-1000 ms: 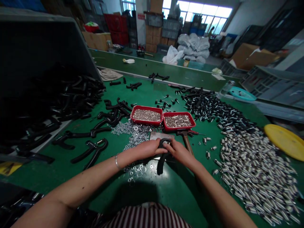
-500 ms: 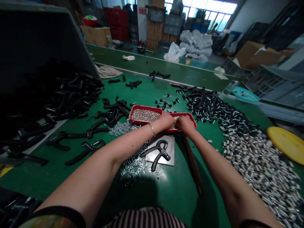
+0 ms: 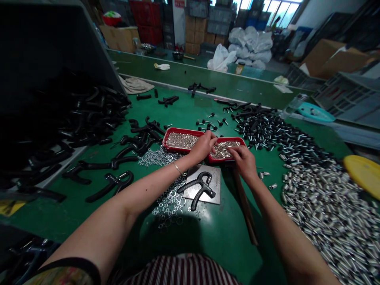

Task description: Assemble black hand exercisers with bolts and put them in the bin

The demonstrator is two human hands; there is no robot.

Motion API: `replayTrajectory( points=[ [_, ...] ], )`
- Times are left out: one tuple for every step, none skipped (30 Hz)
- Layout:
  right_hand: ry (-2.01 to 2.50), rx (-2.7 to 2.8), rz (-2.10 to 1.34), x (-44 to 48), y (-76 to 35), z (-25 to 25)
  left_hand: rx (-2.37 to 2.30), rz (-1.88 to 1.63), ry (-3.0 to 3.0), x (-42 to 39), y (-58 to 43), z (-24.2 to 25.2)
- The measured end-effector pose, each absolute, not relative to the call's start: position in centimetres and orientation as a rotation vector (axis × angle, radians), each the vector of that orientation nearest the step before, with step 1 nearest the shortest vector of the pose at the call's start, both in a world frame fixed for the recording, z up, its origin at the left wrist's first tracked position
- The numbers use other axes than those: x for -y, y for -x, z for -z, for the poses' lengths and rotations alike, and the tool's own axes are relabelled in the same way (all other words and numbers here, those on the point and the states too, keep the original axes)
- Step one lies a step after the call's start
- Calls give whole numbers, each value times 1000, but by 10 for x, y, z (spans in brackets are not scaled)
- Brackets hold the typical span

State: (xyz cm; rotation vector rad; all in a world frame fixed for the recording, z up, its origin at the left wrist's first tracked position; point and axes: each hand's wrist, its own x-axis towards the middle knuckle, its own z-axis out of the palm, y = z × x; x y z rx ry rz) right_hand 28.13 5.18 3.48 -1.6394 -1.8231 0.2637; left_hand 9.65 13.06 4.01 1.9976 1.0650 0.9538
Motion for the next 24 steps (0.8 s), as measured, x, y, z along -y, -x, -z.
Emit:
replayTrajectory(
  points=[
    [1567,1822,-395,-39,-280,-33,-1045,-1012,-1840,-125,-88,-41],
    [1513,1816,-548,-26,-277,-30,-1034,-1031,-1715,-117,-77,-40],
    [1487,1787,-704,-14,-273,-26,-1025,-1014,-1612,-109,-66,-38],
    [1477,1723,-850,-3,-268,-20,-1012,-972,-1523,-100,-55,-36],
    [1481,1631,-963,5,-263,-14,-995,-924,-1447,-90,-44,-33],
    [1494,1543,-1036,11,-258,-8,-975,-884,-1383,-82,-32,-30],
    [1513,1484,-1070,14,-254,-3,-961,-867,-1328,-73,-22,-27],
    [1535,1460,-1070,15,-250,2,-956,-871,-1282,-67,-12,-25],
    [1558,1469,-1047,15,-247,5,-961,-885,-1243,-61,-2,-23],
    [1577,1493,-1018,14,-245,6,-976,-899,-1211,-57,6,-21],
    [1591,1520,-994,13,-243,6,-996,-905,-1187,-54,14,-19],
    [1601,1548,-978,11,-242,6,-1022,-905,-1173,-52,21,-17],
    [1608,1576,-964,10,-241,5,-1054,-910,-1173,-51,27,-16],
    [1619,1610,-948,8,-241,3,-1091,-916,-1187,-50,33,-14],
    [1633,1650,-928,7,-240,1,-1127,-927,-1209,-50,38,-13],
    [1650,1693,-905,7,-240,-1,-1159,-935,-1242,-49,43,-12],
    [1669,1738,-878,6,-240,-3,-1184,-935,-1284,-48,47,-12],
    [1690,1787,-846,5,-240,-5,-1202,-922,-1334,-46,51,-13],
    [1712,1839,-807,4,-240,-7,-1214,-901,-1385,-44,55,-15],
    [1734,1895,-762,3,-239,-9,-1220,-877,-1427,-41,58,-18],
    [1756,1952,-709,2,-238,-12,-1223,-863,-1450,-38,59,-21],
    [1774,2011,-652,0,-236,-15,-1224,-857,-1454,-35,59,-24],
    [1787,2071,-596,-2,-233,-18,-1220,-859,-1444,-31,58,-27],
    [1794,2131,-546,-5,-229,-22,-1212,-856,-1434,-27,54,-30]
  ],
)
